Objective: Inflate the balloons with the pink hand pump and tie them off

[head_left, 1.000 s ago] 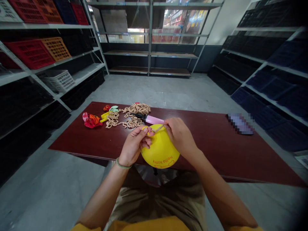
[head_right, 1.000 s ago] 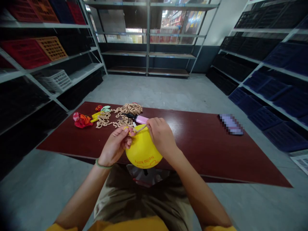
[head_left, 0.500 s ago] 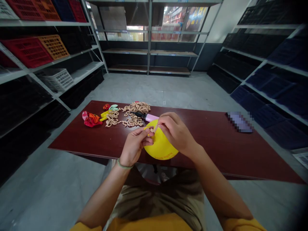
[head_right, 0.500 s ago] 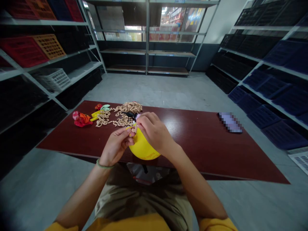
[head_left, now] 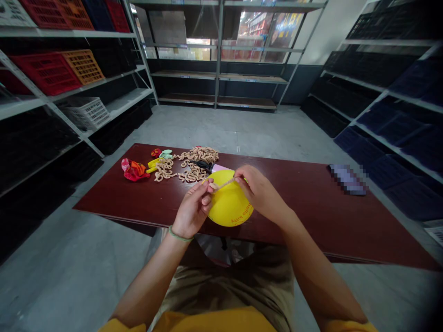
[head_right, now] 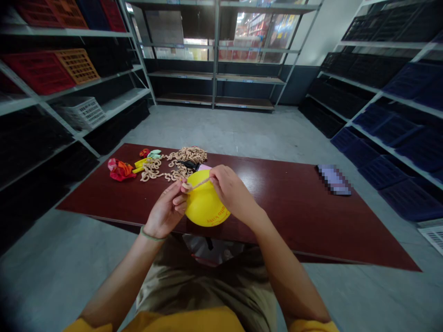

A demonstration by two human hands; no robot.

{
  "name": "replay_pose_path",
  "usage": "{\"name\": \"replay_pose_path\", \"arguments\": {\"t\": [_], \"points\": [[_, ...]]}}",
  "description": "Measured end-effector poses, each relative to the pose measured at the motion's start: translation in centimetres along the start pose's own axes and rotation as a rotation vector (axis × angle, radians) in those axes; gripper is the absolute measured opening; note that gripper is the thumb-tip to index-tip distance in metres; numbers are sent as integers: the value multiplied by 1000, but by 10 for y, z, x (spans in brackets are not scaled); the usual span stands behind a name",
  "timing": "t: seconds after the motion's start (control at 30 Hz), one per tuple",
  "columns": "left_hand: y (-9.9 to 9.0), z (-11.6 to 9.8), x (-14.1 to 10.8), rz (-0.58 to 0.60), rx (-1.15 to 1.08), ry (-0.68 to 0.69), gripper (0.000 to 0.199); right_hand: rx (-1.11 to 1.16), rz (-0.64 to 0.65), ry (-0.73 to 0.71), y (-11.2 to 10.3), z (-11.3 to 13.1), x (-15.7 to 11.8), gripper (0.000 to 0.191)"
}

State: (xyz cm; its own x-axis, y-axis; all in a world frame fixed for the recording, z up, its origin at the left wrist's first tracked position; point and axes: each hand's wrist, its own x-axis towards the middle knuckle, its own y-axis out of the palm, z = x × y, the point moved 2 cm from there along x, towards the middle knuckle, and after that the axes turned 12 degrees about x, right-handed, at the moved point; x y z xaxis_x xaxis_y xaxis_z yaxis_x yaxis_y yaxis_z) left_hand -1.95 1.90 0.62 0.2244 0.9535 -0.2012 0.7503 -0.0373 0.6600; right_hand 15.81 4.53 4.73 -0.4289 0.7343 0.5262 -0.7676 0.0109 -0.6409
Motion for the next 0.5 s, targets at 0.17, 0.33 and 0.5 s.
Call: {"name": "replay_pose_path", "arguments": {"t": [0.17,0.33,0.5], "points": [[5,1,2,-107,195,42,23,10,-157,-53,9,9,-5,10],[11,3,3,-151,276,51,29,-25,-155,-124,10,23,-2,12],[12,5,-1,-133,391,44,31,-62,-88,-88,5,20,9,15]]}}
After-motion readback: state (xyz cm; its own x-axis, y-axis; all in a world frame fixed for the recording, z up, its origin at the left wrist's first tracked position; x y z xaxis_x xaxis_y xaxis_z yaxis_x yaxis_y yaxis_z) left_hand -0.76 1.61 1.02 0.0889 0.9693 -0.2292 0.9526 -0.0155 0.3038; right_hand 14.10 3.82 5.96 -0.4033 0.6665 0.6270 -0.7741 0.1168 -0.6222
